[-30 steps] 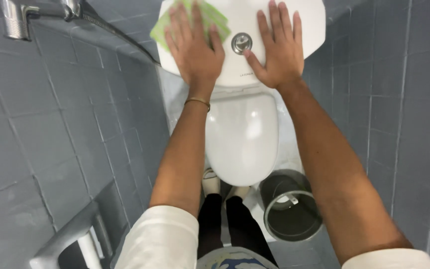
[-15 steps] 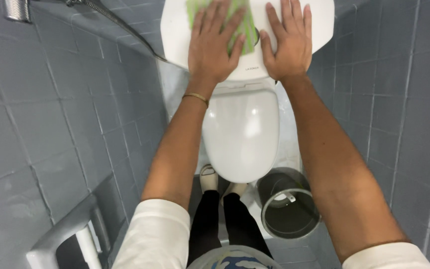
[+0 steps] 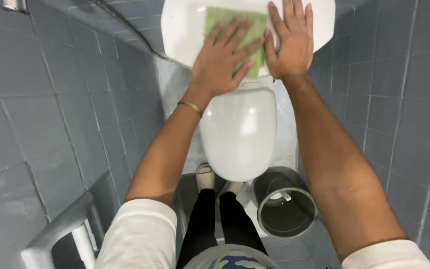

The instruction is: Wiping down the bathroom walls and the exterior of a toilet with a cloth.

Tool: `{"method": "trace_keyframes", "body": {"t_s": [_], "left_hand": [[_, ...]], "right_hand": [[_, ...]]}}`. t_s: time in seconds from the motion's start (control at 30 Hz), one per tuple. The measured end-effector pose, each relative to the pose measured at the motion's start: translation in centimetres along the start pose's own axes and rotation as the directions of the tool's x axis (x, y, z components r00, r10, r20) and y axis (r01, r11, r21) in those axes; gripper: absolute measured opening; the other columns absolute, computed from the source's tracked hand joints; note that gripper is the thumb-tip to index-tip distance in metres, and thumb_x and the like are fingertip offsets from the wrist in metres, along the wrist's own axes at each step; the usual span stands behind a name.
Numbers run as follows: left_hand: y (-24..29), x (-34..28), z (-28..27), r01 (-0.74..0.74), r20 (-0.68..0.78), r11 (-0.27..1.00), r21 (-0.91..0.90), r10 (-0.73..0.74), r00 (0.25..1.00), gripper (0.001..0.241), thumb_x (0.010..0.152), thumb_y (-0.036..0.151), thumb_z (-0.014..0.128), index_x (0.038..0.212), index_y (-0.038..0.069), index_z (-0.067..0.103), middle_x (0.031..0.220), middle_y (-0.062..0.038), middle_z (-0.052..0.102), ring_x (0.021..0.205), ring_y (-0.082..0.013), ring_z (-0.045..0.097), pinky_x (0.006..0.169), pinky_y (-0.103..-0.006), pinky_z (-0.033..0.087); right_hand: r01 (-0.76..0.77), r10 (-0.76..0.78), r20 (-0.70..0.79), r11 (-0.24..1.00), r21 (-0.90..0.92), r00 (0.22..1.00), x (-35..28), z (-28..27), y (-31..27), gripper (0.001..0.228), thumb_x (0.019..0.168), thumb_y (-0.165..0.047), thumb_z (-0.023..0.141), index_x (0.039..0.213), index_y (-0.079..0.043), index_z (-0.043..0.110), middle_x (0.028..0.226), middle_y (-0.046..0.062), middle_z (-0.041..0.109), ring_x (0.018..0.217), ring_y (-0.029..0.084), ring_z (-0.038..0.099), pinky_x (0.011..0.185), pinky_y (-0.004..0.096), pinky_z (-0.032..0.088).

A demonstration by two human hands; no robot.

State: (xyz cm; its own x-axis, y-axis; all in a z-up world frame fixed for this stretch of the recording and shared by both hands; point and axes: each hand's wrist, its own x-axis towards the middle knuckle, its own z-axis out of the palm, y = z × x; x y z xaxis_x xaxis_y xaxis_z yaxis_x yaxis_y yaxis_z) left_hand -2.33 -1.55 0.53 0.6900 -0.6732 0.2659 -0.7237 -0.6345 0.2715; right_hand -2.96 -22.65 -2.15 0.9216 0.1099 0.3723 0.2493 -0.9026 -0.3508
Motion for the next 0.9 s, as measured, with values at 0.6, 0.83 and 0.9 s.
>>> {"method": "trace_keyframes", "body": {"t_s": [0.6, 0.83, 0.9], "left_hand": [[3.0, -0.4, 2.2, 0.283, -0.067, 0.956, 0.074, -0.278, 0.958, 0.059, 0.111, 0.045, 0.045, 0.157, 0.008, 0.039, 0.164, -0.01, 0.038, 0.153, -0.0234, 0.028, 0.125, -0.0455, 0.021], [3.2, -1.5, 0.5, 0.205, -0.113, 0.973, -0.11, -0.217, 0.97, 0.056, 0.101, 0.035, 0.065, 0.148, 0.008, 0.052, 0.157, -0.01, 0.045, 0.148, -0.0236, 0.037, 0.124, -0.0435, 0.024], [3.7, -0.2, 1.3, 0.321, -0.266, 0.933, -0.162, -0.354, 0.897, 0.039, 0.103, 0.031, 0.055, 0.131, 0.005, 0.058, 0.132, -0.01, 0.057, 0.127, -0.0287, 0.05, 0.11, -0.0456, 0.035]], "right_hand": [[-0.025, 0.026, 0.016, 0.999, -0.024, 1.0, 0.1, 0.0, 0.0, 0.045, 0.111, -0.02, 0.057, 0.154, -0.01, 0.061, 0.162, 0.015, 0.042, 0.152, 0.03, 0.032, 0.127, 0.047, 0.011], [-0.014, 0.015, 0.012, 0.998, -0.065, 1.0, 0.1, 0.2, 0.4, 0.043, 0.113, -0.024, 0.056, 0.154, -0.011, 0.062, 0.163, 0.013, 0.041, 0.152, 0.026, 0.03, 0.127, 0.045, 0.01], [0.021, -0.021, -0.009, 0.999, -0.031, 1.0, 0.1, -0.1, 0.3, 0.045, 0.11, -0.02, 0.061, 0.153, -0.006, 0.062, 0.16, 0.018, 0.044, 0.15, 0.033, 0.034, 0.126, 0.049, 0.014]]}}
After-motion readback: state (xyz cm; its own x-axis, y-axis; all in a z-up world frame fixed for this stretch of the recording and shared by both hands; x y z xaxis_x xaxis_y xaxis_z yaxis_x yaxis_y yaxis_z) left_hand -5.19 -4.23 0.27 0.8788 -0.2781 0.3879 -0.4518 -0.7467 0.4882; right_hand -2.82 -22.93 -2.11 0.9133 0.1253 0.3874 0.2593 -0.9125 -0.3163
